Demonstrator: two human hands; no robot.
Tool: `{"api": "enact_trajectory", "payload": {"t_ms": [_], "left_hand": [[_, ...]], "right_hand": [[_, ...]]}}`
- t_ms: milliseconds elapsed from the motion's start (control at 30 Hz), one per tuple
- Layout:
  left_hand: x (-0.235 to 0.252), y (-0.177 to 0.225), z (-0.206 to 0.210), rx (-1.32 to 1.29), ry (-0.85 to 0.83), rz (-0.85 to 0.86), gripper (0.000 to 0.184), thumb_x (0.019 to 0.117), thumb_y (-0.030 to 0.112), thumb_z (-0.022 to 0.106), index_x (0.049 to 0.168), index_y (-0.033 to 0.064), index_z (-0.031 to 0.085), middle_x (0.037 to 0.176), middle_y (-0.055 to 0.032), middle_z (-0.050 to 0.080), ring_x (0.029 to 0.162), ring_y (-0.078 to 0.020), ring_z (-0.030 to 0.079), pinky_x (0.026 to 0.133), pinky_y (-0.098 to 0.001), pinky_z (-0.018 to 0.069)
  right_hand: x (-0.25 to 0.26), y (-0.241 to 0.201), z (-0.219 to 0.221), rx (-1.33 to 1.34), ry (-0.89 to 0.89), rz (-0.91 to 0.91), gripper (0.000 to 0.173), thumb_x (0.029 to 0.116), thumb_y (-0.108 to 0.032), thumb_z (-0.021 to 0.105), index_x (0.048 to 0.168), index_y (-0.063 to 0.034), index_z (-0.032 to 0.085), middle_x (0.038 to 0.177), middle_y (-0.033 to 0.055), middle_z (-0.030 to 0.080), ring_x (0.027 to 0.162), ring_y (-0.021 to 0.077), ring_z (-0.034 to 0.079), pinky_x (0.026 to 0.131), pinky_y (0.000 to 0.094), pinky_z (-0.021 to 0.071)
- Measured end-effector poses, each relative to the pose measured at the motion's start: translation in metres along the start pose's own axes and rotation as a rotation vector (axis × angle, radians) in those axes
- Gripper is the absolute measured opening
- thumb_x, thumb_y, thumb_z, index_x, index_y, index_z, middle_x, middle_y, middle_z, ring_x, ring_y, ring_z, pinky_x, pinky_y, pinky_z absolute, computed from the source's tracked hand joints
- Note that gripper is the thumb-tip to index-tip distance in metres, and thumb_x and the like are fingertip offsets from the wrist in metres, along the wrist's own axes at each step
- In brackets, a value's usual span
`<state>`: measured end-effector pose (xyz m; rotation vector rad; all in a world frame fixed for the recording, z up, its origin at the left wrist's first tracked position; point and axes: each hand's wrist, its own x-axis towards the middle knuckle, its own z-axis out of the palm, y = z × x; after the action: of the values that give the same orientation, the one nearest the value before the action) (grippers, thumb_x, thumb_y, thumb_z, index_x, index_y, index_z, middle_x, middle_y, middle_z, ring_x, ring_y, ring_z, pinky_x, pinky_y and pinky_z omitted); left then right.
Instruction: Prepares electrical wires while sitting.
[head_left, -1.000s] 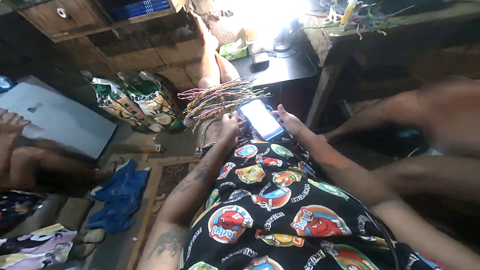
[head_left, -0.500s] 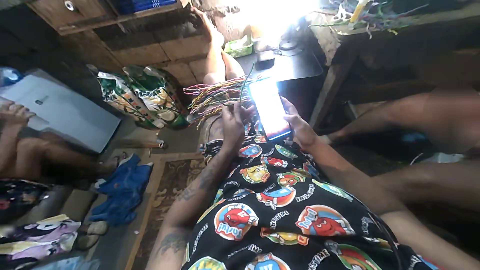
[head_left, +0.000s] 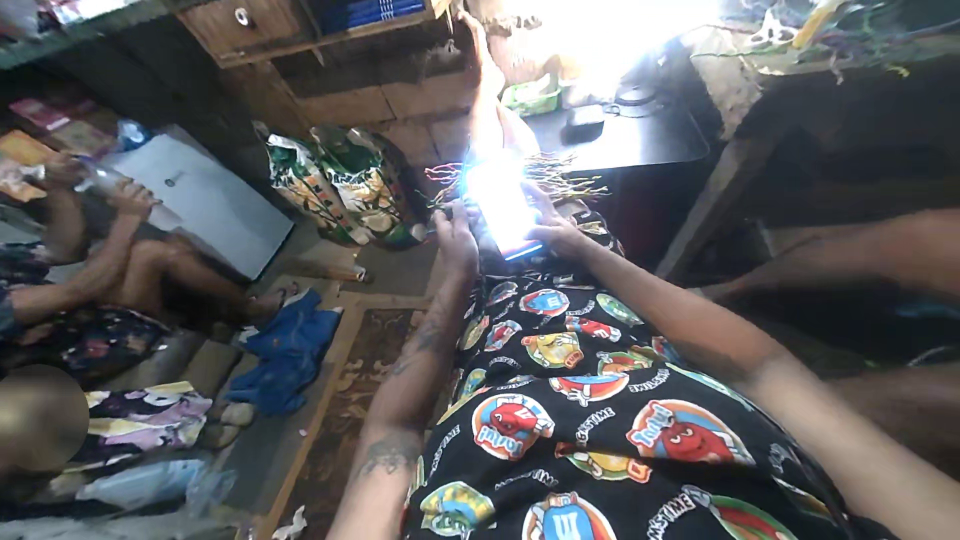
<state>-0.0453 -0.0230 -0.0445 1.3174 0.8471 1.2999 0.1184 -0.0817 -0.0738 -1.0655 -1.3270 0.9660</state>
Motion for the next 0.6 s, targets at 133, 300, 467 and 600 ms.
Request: {"api": "enact_trajectory", "payload": {"t_ms": [133,300,467,600], "left_hand": [[-0.007,-0.010,0.003,0.091,0.052,-0.048,0.036,0.1108,0.020,0.041,0.140,-0.0018,0.044,0.114,-0.0127,0.059,0.097,-0.0109,0.059,0.087,-0.0281,0.0513],[0.000,-0.025,0.008,0.203,-0.020,-0.029,0.037,0.1104,0.024,0.043,0.138,-0.0008,0.047,0.116,-0.0164,0.063,0.102,-0.0195,0.061,0.091,-0.0393,0.0503],[0.005,-0.026,0.013,0.156,-0.054,-0.051,0.035,0.1105,0.016,0.042,0.135,-0.0096,0.045,0.111,-0.0189,0.063,0.100,-0.0159,0.062,0.090,-0.0308,0.0515],[0.004,-0.024,0.011,0.085,-0.057,-0.080,0.034,0.1093,0.014,0.046,0.136,-0.0076,0.047,0.113,-0.0186,0.062,0.098,-0.0163,0.063,0.088,-0.0318,0.0536]], "right_hand": [[-0.011,-0.036,0.018,-0.092,0.029,0.276,0.090,0.0898,0.012,0.046,0.163,-0.0165,0.003,0.153,0.0123,0.042,0.116,0.0106,0.060,0.095,0.0295,0.0529],[-0.003,0.032,-0.021,-0.100,0.029,0.069,0.083,0.0937,-0.003,0.050,0.164,-0.0195,0.009,0.143,0.0187,0.053,0.110,0.0184,0.064,0.089,0.0380,0.0547],[-0.002,0.027,-0.016,0.004,0.060,0.147,0.078,0.0978,-0.007,0.049,0.164,-0.0121,0.007,0.156,0.0165,0.041,0.130,0.0172,0.056,0.105,0.0356,0.0504],[-0.008,-0.010,-0.017,-0.247,0.085,0.287,0.059,0.1063,-0.017,0.046,0.161,-0.0074,0.026,0.146,0.0212,0.052,0.127,0.0250,0.057,0.106,0.0427,0.0461]]}}
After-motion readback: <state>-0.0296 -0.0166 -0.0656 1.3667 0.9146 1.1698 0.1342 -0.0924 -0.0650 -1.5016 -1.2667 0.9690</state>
